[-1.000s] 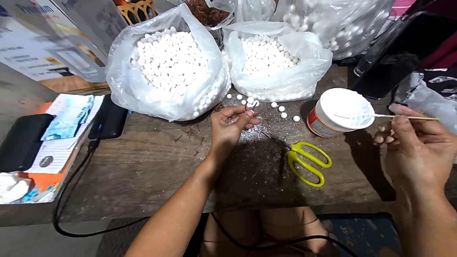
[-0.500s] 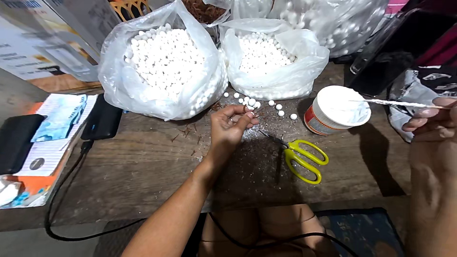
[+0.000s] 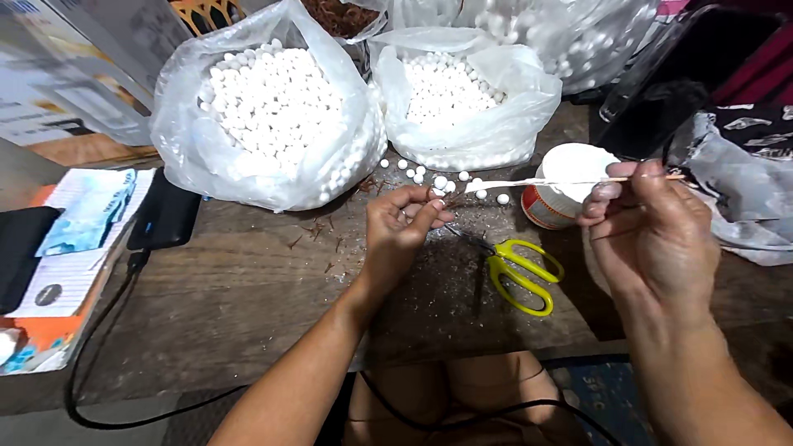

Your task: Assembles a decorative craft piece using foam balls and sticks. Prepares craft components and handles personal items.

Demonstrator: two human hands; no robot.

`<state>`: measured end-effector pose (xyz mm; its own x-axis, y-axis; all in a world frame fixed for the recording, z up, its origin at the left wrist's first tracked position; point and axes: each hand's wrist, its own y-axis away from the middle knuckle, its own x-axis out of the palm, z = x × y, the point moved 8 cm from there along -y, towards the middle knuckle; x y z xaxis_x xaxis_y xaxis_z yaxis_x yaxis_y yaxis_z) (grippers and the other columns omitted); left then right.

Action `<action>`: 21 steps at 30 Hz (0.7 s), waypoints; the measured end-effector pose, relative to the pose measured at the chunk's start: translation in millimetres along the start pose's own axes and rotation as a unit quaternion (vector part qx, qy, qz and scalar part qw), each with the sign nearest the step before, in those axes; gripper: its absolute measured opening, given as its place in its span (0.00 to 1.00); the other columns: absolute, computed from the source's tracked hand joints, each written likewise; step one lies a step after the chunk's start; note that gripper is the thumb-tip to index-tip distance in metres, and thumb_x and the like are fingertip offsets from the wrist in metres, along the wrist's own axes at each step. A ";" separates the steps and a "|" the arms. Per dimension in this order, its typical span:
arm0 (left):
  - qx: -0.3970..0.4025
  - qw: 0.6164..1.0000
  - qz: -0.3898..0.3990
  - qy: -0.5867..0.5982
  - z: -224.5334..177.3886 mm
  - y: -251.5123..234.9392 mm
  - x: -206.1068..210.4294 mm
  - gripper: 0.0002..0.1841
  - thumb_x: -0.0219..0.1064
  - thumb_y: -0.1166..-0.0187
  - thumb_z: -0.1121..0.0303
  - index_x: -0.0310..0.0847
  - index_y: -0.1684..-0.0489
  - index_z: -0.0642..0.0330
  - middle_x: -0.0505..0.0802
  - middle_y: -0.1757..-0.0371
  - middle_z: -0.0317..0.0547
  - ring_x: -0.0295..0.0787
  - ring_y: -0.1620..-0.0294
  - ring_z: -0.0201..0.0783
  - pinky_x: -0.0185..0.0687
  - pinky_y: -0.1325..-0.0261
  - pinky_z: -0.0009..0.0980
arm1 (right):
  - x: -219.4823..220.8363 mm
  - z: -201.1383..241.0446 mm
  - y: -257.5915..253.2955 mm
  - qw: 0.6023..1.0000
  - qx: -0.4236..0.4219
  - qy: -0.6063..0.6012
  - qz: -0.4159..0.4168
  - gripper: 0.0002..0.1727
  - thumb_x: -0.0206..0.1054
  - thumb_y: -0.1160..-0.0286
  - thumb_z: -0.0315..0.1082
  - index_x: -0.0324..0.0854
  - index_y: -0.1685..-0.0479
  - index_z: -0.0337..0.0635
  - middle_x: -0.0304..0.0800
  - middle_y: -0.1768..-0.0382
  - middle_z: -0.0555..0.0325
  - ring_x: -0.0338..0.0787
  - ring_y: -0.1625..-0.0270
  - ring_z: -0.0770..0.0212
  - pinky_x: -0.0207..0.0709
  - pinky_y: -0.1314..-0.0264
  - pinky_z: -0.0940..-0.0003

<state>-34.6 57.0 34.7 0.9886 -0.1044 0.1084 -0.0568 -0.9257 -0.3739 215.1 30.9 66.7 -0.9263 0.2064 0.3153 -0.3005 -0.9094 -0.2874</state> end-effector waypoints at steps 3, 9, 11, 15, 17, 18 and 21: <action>0.009 1.000 0.003 0.005 -0.7 0.4 0.8 0.07 0.65 0.25 0.88 0.84 0.59 0.68 0.96 0.68 0.37 0.96 0.69 0.29 0.95 0.58 0.27 | 8.4 -5.4 -0.3 1.000 -0.002 -0.001 0.016 0.25 0.41 0.07 0.30 0.87 0.64 0.49 0.92 0.76 0.71 0.90 0.74 0.76 0.86 0.66 0.82; 0.016 1.000 0.007 0.002 -1.5 0.2 1.3 0.07 0.64 0.25 0.87 0.84 0.59 0.68 0.96 0.68 0.37 0.95 0.69 0.28 0.95 0.58 0.27 | 12.4 -8.0 -1.7 1.000 -0.008 0.004 0.022 0.25 0.40 0.07 0.29 0.86 0.63 0.48 0.93 0.75 0.70 0.90 0.74 0.75 0.87 0.66 0.81; 0.017 1.000 0.004 0.002 -1.6 0.1 1.1 0.07 0.64 0.25 0.88 0.84 0.59 0.68 0.96 0.68 0.37 0.95 0.70 0.28 0.95 0.58 0.27 | 12.2 -8.3 -1.5 1.000 -0.010 0.006 0.019 0.25 0.41 0.07 0.29 0.87 0.64 0.47 0.93 0.75 0.70 0.90 0.75 0.75 0.87 0.66 0.81; 0.021 1.000 0.000 -0.005 -2.3 0.1 0.7 0.07 0.65 0.25 0.87 0.84 0.59 0.69 0.96 0.69 0.37 0.95 0.69 0.28 0.95 0.58 0.27 | 10.4 -8.8 -0.5 0.999 -0.018 0.028 0.027 0.25 0.40 0.07 0.30 0.86 0.63 0.49 0.93 0.75 0.71 0.90 0.74 0.76 0.87 0.66 0.81; 0.024 1.000 -0.002 -0.004 -2.6 -0.1 0.5 0.07 0.65 0.25 0.88 0.84 0.59 0.69 0.96 0.69 0.37 0.95 0.69 0.28 0.95 0.58 0.27 | 10.2 -7.9 0.7 0.999 -0.025 0.030 0.031 0.24 0.41 0.08 0.30 0.87 0.63 0.49 0.93 0.75 0.71 0.90 0.74 0.76 0.87 0.66 0.81; 0.024 1.000 -0.003 -0.002 -2.7 -0.1 0.5 0.07 0.65 0.25 0.88 0.84 0.59 0.69 0.96 0.69 0.37 0.95 0.69 0.28 0.95 0.58 0.26 | 10.4 -7.2 1.2 0.999 -0.029 0.029 0.033 0.24 0.41 0.08 0.29 0.87 0.63 0.50 0.93 0.75 0.71 0.90 0.74 0.76 0.87 0.66 0.81; 0.021 1.000 -0.005 -0.006 -2.6 0.1 0.7 0.07 0.65 0.26 0.88 0.84 0.60 0.68 0.96 0.69 0.36 0.95 0.70 0.27 0.94 0.58 0.25 | 11.6 -4.7 2.2 0.998 -0.039 0.025 0.034 0.24 0.42 0.08 0.29 0.88 0.63 0.50 0.93 0.75 0.71 0.90 0.74 0.76 0.87 0.66 0.81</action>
<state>-34.3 55.9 37.1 0.9906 -0.0918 0.1019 -0.0421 -0.9107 -0.4109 202.7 33.1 65.5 -0.9548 0.1648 0.2473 -0.2515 -0.8914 -0.3771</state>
